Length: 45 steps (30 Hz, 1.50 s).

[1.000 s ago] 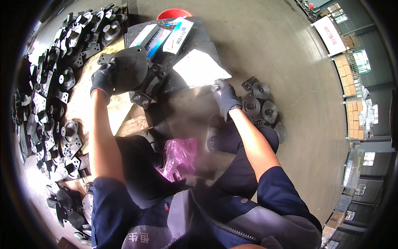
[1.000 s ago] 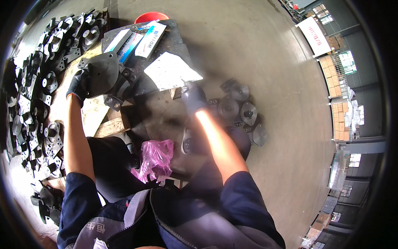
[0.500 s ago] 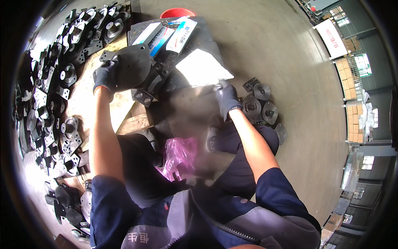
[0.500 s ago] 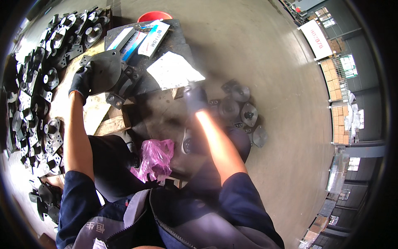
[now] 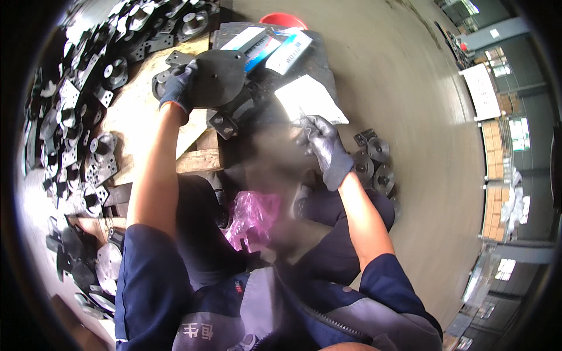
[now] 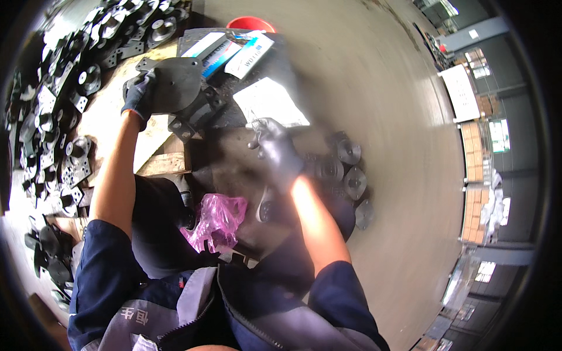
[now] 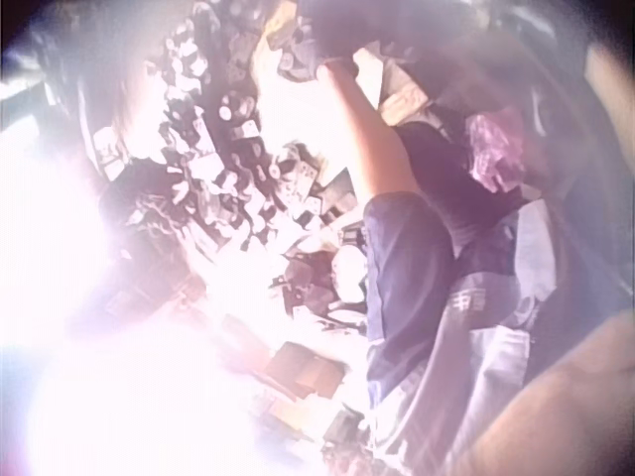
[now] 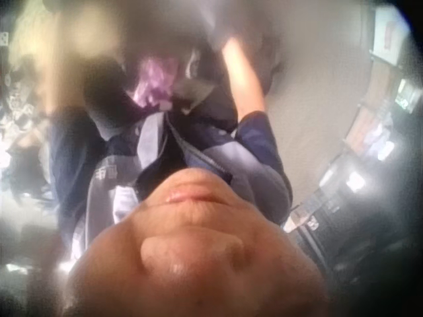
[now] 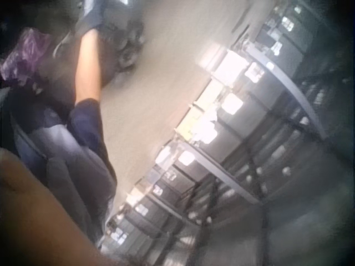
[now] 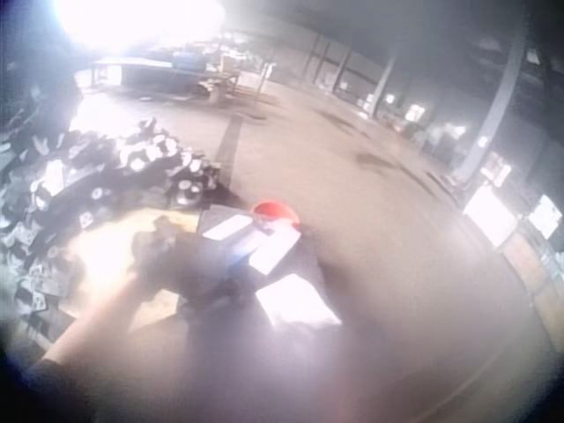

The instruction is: The person sits on the floor and repeatedly picks up dark metal parts from a pile. They use a small metal tool to scrape and clean the surfaces of each part before placing them back into the pile.

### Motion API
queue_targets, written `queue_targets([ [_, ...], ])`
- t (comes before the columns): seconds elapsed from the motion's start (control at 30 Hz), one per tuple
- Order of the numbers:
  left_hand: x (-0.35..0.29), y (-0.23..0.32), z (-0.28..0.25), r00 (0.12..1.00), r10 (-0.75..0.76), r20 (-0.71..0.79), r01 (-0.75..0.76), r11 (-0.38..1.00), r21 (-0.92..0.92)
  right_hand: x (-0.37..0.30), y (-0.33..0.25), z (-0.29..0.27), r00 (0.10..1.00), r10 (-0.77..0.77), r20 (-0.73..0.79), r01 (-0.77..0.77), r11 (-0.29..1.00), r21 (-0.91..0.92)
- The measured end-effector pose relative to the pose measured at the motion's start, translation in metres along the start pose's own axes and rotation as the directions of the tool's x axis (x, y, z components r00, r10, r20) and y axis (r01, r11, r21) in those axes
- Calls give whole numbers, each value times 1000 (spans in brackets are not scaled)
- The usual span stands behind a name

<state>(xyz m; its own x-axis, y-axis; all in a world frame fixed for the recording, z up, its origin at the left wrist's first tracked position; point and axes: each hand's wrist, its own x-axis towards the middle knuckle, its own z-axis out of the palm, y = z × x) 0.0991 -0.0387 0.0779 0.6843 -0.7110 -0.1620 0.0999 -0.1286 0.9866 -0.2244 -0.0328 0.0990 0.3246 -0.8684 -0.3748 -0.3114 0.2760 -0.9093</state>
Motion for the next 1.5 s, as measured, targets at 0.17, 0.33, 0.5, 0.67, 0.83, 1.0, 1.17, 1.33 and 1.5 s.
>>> queue_targets([
  [0.17,18,2,-15,996,5,91,-52,847,530,-11,-29,25,999,-51,-8,51,995,88],
  [0.33,53,-30,-34,987,157,38,-150,806,573,9,-22,45,982,-159,99,134,965,224],
  [0.5,54,-33,-28,976,184,119,-212,654,726,22,-32,67,994,-86,66,65,960,272],
  [0.67,66,-49,-33,947,188,261,-321,537,780,47,11,67,998,-35,42,23,965,260],
  [0.83,65,-52,-40,935,254,248,-353,586,729,35,5,86,993,-108,44,74,875,479],
  [1.0,64,-51,-40,974,138,180,-218,786,578,36,6,90,982,-185,20,138,795,591],
  [1.17,69,-57,-45,968,123,218,-217,845,488,53,12,97,959,-265,-102,279,805,524],
  [1.33,77,-67,-48,959,141,247,-248,841,482,69,38,105,833,-532,-153,551,775,309],
  [1.5,67,-51,-48,941,157,300,-328,643,692,67,37,105,591,-802,-89,806,592,11],
])
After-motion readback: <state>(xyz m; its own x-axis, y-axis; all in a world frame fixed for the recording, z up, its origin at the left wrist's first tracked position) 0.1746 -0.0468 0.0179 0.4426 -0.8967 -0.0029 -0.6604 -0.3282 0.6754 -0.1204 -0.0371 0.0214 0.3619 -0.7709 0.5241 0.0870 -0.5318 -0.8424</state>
